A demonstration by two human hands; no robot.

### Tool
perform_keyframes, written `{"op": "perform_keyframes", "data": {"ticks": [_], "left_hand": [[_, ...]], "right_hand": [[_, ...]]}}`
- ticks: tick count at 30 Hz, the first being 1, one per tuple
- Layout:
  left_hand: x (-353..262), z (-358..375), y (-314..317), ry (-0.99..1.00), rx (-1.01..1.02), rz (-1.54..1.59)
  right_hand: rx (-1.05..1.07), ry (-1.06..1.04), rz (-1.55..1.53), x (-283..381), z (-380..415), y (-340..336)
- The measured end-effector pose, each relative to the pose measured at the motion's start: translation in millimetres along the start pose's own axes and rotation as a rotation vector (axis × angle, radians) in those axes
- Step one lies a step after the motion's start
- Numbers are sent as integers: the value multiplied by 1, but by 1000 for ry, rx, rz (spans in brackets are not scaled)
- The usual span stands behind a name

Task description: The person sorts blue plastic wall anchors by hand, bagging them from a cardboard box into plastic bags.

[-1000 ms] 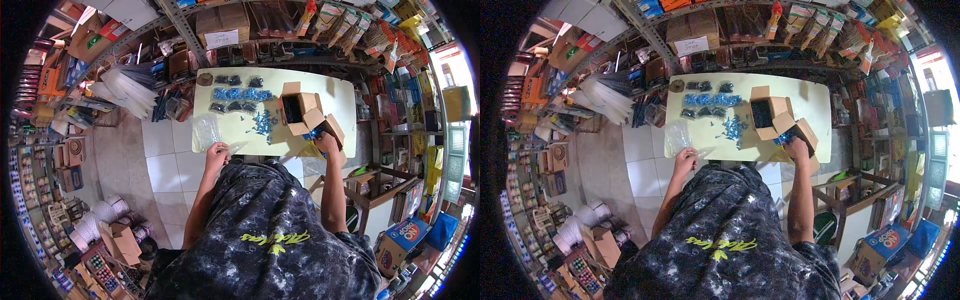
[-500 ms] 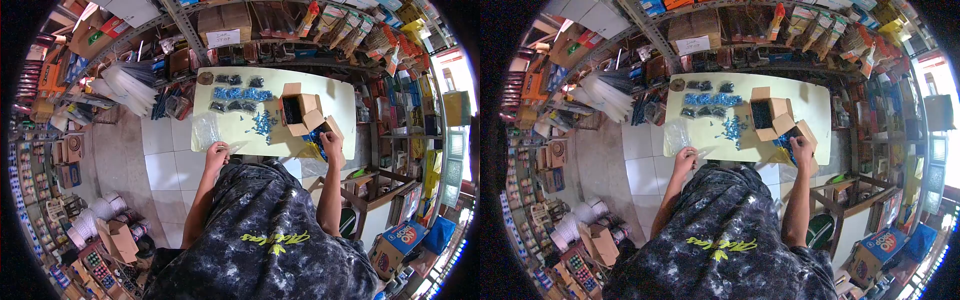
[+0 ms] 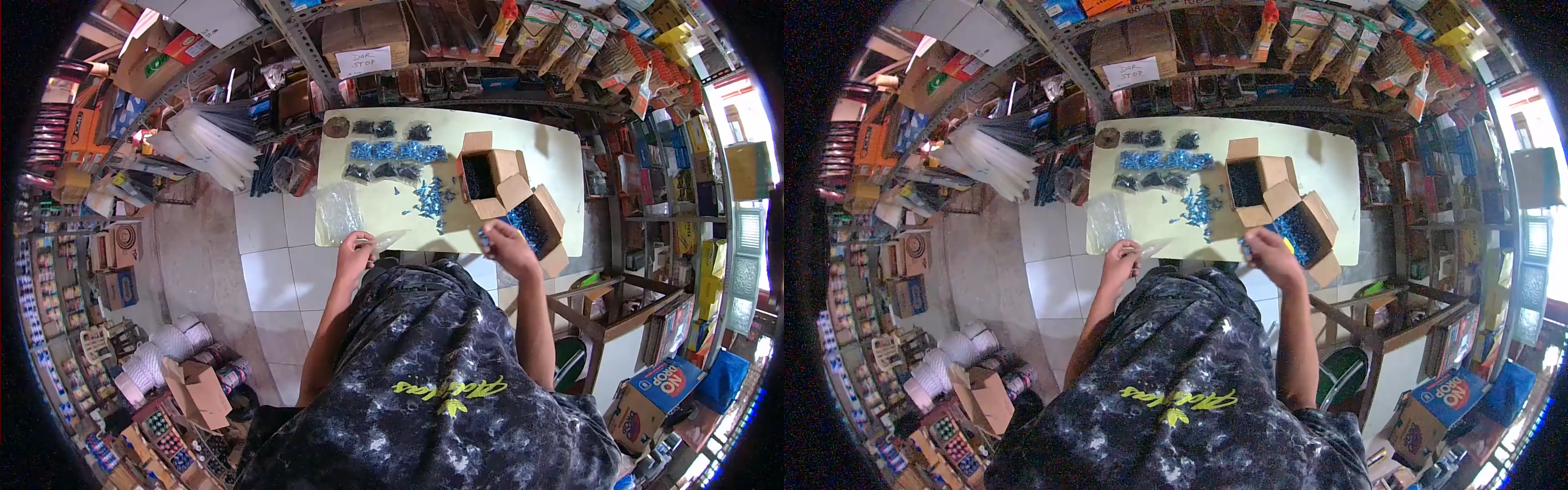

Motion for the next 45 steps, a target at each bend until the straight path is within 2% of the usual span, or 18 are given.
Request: {"op": "perform_keyframes", "data": {"ticks": [2,4,6,9,16,18,20,21,22,23,24,26,27,29,30,32,37,45], "left_hand": [[-1,1,0,0,-1,-6],[-4,4,1,-1,10,7],[-7,6,1,3,7,4],[-7,7,-3,8,2,-2],[0,14,-10,20,-20,3],[2,15,-12,19,-27,8],[5,16,-12,15,-32,12],[5,17,-12,10,-34,11],[5,17,-12,5,-34,9],[5,17,-11,3,-30,8],[5,17,-10,-5,-22,6],[4,15,-7,-12,-8,-2],[4,14,-6,-10,-2,0],[2,11,-3,-6,10,-2],[2,9,-3,4,15,1],[0,7,-3,14,21,3],[-1,3,0,14,25,-3],[2,1,5,19,27,0]], "right_hand": [[65,66,30,-24,-19,19],[-24,68,72,-57,-46,12],[-208,23,352,-91,-79,-19],[-328,-37,258,-79,-89,-8],[-264,-291,469,-38,-92,15],[-421,-499,680,8,-53,29],[-458,-555,461,40,-19,34],[-605,-579,483,48,-3,20],[-680,-705,483,55,10,7],[-812,-722,608,61,23,-8],[-869,-692,605,60,29,-30],[-943,-481,889,57,34,-65],[-951,-481,885,48,37,-87],[-759,109,1297,9,11,-121],[-765,109,1295,12,14,-120],[-691,251,1303,19,15,-116],[-610,305,1314,26,7,-119],[-556,134,1183,19,4,-120]]}}
Point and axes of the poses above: each hand's wrist, its own z-axis away from the middle knuckle, its own y-axis out of the palm, x = y × z, the point moved 8 cm from there along -z, towards the middle knuckle, and after that the axes turned 14 degrees about x, right-handed, at the moved point
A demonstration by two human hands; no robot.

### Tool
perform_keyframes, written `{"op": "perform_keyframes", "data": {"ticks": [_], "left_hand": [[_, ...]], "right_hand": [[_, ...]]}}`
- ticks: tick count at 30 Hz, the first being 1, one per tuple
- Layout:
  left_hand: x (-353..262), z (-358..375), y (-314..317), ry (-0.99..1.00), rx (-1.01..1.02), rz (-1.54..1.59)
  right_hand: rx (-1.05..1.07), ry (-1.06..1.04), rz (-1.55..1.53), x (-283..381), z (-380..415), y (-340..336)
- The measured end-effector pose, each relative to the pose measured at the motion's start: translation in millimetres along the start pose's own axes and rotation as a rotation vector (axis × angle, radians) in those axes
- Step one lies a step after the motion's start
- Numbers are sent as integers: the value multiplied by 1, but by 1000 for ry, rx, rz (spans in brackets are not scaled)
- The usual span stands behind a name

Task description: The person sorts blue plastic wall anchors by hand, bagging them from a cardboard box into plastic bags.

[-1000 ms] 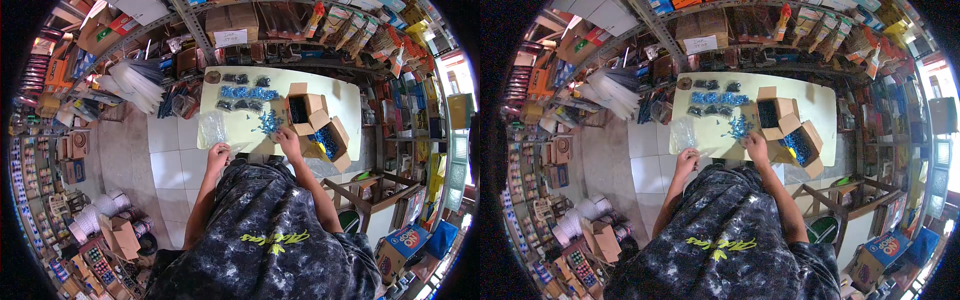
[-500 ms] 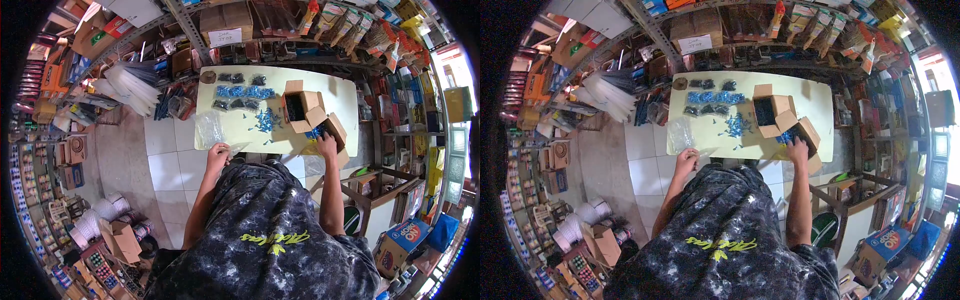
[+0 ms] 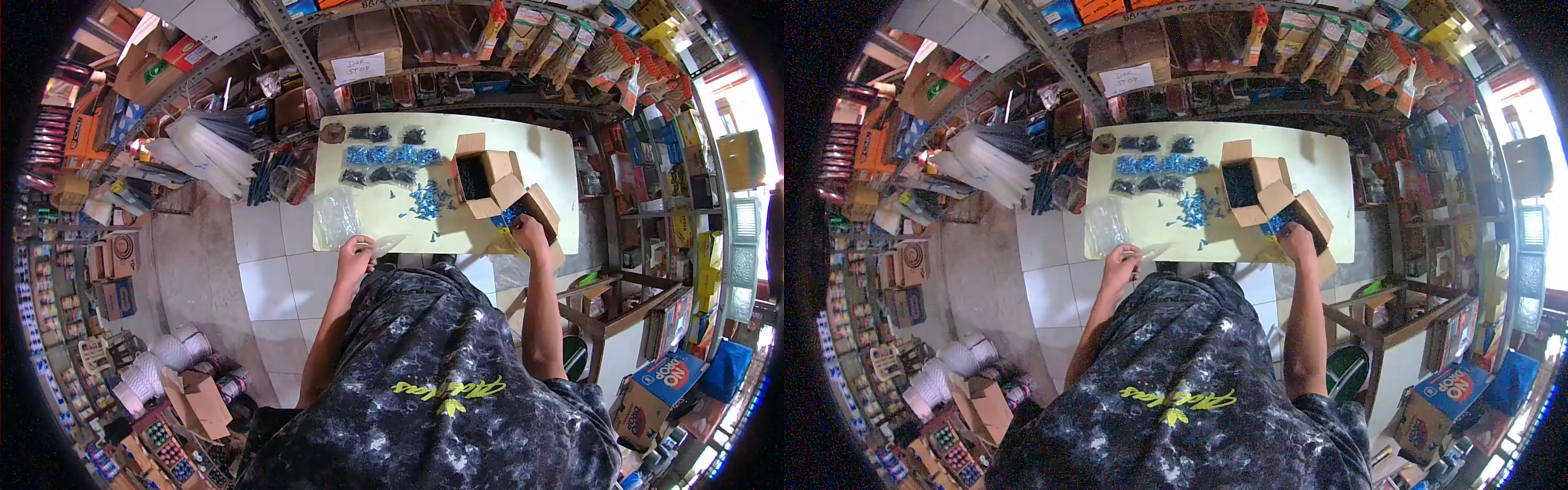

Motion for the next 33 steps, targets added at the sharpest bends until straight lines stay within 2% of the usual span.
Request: {"op": "perform_keyframes", "data": {"ticks": [4,7,9,12,15,16,20,24,27,29,33], "left_hand": [[-7,2,2,13,-20,17],[-9,4,2,12,-26,10],[-7,4,0,0,-20,-5],[-3,5,0,-15,-9,-12],[-5,6,3,-17,-1,-15],[-6,6,3,-15,-3,-23],[-6,4,4,-8,10,-19],[-5,2,4,-14,11,-30],[-4,2,5,-6,16,-26],[-3,2,5,7,15,-19],[-2,4,5,1,2,-27]], "right_hand": [[-55,-30,26,13,9,-5],[-101,65,-58,6,20,-6],[-275,100,-292,-4,30,-12],[-301,157,-360,-12,35,-17],[-307,79,-262,-18,24,-6],[-236,85,-220,-22,17,2],[-208,58,-21,-17,7,2],[-115,82,-17,-25,0,7],[-148,-40,21,-21,-1,1],[-37,-39,44,-8,1,-1],[-55,-36,34,-6,1,4]]}}
Point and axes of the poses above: each hand's wrist, its own z-axis away from the middle knuckle, its own y-axis out of the palm, x = y × z, the point moved 8 cm from there along -z, towards the middle knuckle, and after that the axes turned 14 degrees about x, right-handed, at the moved point
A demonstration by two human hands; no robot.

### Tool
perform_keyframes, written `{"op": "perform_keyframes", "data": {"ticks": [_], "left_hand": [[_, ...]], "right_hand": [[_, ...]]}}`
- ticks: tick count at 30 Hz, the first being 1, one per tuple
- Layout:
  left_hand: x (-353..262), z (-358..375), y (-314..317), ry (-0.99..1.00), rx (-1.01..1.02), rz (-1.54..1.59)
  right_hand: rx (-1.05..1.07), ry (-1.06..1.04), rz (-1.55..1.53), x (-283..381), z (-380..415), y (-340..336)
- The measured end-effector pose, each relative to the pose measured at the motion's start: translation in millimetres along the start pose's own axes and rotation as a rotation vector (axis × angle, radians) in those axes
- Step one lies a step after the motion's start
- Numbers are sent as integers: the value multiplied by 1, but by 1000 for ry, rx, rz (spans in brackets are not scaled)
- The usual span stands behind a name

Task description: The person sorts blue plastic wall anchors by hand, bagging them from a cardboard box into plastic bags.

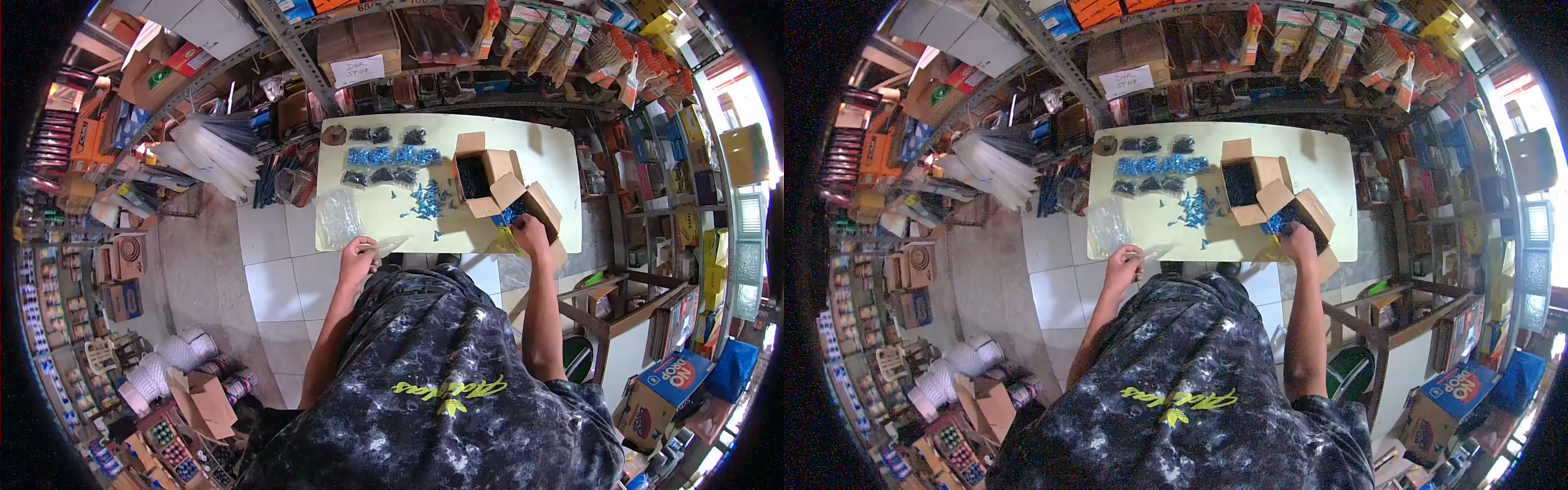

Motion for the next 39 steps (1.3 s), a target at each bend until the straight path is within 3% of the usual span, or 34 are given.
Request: {"op": "perform_keyframes", "data": {"ticks": [3,5,11,12,14,17,20,27,29,36,39], "left_hand": [[1,4,0,-11,0,-4],[3,5,2,-16,4,1],[8,4,6,-16,7,-9],[7,5,8,-22,2,-19],[5,6,11,-32,-3,-31],[3,5,15,-35,-11,-40],[3,6,19,-48,-15,-31],[6,7,31,-23,-23,-6],[7,9,34,-26,-36,-2],[5,11,53,-54,-75,8],[4,8,63,-52,-69,16]], "right_hand": [[-60,23,-61,1,11,0],[-242,59,-194,-2,26,-10],[-457,0,-461,3,45,-25],[-457,4,-463,2,44,-26],[-381,1,-793,-10,39,-18],[-272,-12,-1046,-6,44,-19],[-285,-21,-1163,-13,43,-18],[-118,21,-1084,-19,24,-2],[-318,42,-500,-20,23,-11],[27,54,-104,3,8,-5],[14,-17,-108,4,4,-10]]}}
Point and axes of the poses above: each hand's wrist, its own z-axis away from the middle knuckle, its own y-axis out of the palm, x = y × z, the point moved 8 cm from there along -z, towards the middle knuckle, and after that the axes turned 14 degrees about x, right-handed, at the moved point
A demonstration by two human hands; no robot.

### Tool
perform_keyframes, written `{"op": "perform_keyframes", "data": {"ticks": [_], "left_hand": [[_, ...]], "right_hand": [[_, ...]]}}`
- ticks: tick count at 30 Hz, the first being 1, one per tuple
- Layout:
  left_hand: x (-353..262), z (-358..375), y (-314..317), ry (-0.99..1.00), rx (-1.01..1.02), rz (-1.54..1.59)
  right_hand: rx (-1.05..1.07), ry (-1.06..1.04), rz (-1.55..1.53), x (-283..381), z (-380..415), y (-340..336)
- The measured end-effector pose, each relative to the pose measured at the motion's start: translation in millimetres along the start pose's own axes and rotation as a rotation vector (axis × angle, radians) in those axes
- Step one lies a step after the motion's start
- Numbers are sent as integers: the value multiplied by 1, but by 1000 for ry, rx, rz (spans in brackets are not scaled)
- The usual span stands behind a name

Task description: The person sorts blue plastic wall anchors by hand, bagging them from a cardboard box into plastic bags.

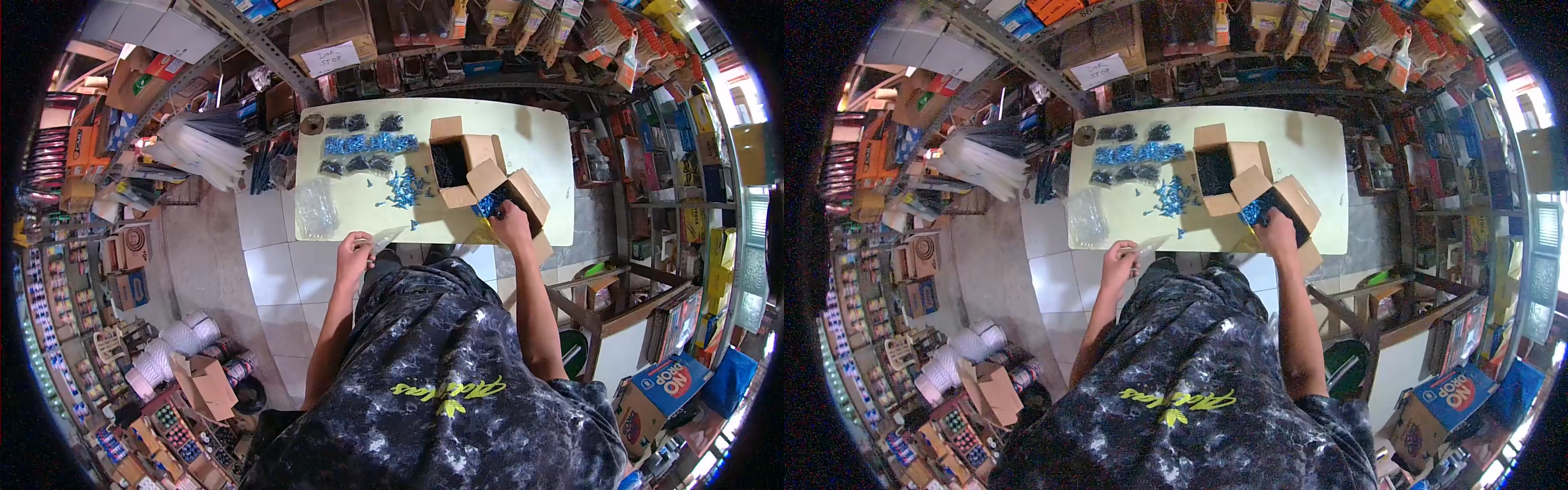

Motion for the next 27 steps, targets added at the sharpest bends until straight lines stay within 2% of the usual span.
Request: {"op": "perform_keyframes", "data": {"ticks": [3,6,8,12,15,17,20,24,26,27], "left_hand": [[-2,-2,9,3,-19,0],[-4,-4,14,5,-38,6],[-3,-5,15,8,-41,14],[0,-8,16,16,-37,29],[-2,-8,17,25,-29,39],[-1,-9,20,22,-24,40],[0,-11,20,-1,-24,21],[1,-12,18,9,-24,30],[2,-12,14,10,-31,37],[2,-11,11,16,-32,41]], "right_hand": [[0,-77,-12,5,1,-3],[-68,-110,-149,6,8,-10],[-202,-131,-211,3,13,-19],[-172,-75,-179,-6,7,-16],[-72,-57,-73,0,3,-11],[87,-66,69,8,2,-8],[138,-98,16,12,-1,-10],[112,-121,33,16,0,-8],[-28,-90,-59,5,1,-11],[-23,-94,-55,10,5,-13]]}}
Point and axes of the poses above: each hand's wrist, its own z-axis away from the middle knuckle, its own y-axis out of the palm, x = y × z, the point moved 8 cm from there along -z, towards the middle knuckle, and after that the axes turned 14 degrees about x, right-handed, at the moved point
